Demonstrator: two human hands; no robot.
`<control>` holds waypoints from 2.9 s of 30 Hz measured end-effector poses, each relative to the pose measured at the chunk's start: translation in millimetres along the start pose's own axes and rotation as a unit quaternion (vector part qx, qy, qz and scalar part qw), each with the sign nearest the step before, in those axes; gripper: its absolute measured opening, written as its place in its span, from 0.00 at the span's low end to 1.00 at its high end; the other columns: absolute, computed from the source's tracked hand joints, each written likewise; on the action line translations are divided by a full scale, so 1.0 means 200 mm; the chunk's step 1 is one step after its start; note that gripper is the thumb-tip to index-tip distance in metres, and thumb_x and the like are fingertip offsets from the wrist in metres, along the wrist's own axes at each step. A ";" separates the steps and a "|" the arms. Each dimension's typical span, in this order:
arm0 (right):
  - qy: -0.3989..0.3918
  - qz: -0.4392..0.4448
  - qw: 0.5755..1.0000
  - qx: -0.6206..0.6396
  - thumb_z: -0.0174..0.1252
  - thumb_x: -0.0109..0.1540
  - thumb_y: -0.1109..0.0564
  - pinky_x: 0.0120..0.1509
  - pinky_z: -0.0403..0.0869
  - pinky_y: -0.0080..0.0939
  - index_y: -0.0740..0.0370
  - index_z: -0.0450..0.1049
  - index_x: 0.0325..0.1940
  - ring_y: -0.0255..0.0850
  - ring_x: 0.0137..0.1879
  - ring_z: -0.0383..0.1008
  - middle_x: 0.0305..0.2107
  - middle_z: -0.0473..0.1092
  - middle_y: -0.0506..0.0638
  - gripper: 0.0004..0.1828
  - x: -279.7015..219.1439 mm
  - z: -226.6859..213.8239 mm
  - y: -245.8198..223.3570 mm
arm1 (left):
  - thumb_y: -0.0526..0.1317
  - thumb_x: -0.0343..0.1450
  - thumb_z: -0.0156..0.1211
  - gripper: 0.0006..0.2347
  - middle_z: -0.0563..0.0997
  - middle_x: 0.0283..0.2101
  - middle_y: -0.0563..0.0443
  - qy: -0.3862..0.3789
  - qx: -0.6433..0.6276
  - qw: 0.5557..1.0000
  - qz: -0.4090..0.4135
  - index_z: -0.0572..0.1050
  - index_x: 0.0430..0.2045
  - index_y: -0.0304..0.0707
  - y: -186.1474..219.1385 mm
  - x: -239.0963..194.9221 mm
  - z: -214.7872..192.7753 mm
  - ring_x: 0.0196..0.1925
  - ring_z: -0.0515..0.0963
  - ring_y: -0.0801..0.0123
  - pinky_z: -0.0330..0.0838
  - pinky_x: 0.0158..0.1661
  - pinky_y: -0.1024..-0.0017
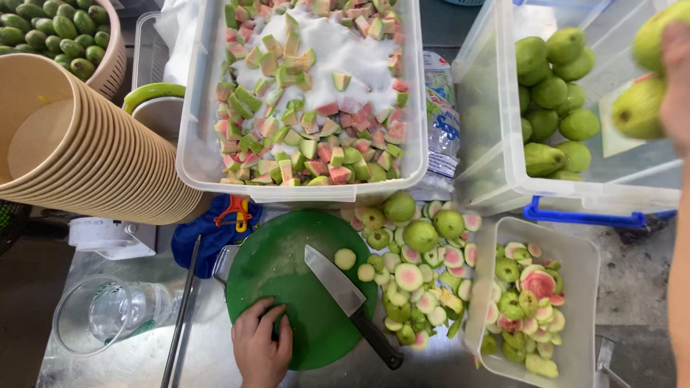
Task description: The person cuts green guavas on a green cutting board using a knife. They slice the fruit into pieces and place them into a large plastic container that already contains chopped fruit and sugar. The person handles multiple guavas, peeling and dicing them throughout the clip.
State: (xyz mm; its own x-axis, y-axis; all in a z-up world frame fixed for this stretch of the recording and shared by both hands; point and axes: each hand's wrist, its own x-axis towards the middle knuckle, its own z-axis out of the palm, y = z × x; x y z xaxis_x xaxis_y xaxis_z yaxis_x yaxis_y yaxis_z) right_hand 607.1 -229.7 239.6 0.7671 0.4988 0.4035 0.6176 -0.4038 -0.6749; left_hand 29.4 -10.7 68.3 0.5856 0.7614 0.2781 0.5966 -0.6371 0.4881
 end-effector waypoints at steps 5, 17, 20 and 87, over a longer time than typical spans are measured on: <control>-0.208 -0.002 0.978 0.001 0.70 0.52 0.37 0.58 0.75 0.46 0.54 0.68 0.65 0.47 0.52 0.80 0.47 0.76 0.54 0.41 -0.81 0.27 -0.77 | 0.38 0.64 0.65 0.08 0.80 0.50 0.49 -0.003 -0.011 1.000 0.012 0.82 0.34 0.42 0.01 0.00 -0.01 0.52 0.76 0.53 0.67 0.54 0.59; -0.140 -0.088 0.975 -0.148 0.68 0.54 0.32 0.39 0.76 0.54 0.53 0.72 0.62 0.55 0.34 0.77 0.35 0.72 0.56 0.38 -1.18 1.01 -0.82 | 0.37 0.67 0.63 0.06 0.80 0.51 0.48 0.018 -0.014 0.999 0.039 0.81 0.35 0.40 -0.01 -0.03 -0.01 0.53 0.76 0.53 0.67 0.55 0.58; -0.130 -0.134 0.974 -0.131 0.68 0.54 0.36 0.44 0.76 0.53 0.55 0.73 0.61 0.56 0.40 0.77 0.41 0.73 0.57 0.36 -1.18 0.97 -0.77 | 0.37 0.67 0.63 0.06 0.80 0.50 0.49 0.014 -0.015 0.999 0.035 0.81 0.35 0.39 0.00 -0.05 -0.02 0.53 0.76 0.53 0.67 0.55 0.59; -0.216 -0.221 0.949 -0.063 0.76 0.36 0.44 0.82 0.61 0.59 0.56 0.72 0.60 0.55 0.79 0.53 0.70 0.48 0.59 0.49 -0.26 -0.17 -0.39 | 0.34 0.57 0.67 0.08 0.82 0.43 0.49 0.011 -0.008 0.999 0.041 0.83 0.26 0.43 -0.23 -0.08 0.14 0.46 0.82 0.54 0.75 0.50 0.58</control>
State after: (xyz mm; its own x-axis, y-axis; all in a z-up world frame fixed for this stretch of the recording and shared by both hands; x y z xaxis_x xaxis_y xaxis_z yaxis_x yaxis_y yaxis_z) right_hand 525.8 -251.1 292.3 0.3021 0.8976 0.3210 0.8992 -0.1566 -0.4084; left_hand 8.0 2.0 18.0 0.6198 0.7098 0.3349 0.5384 -0.6950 0.4766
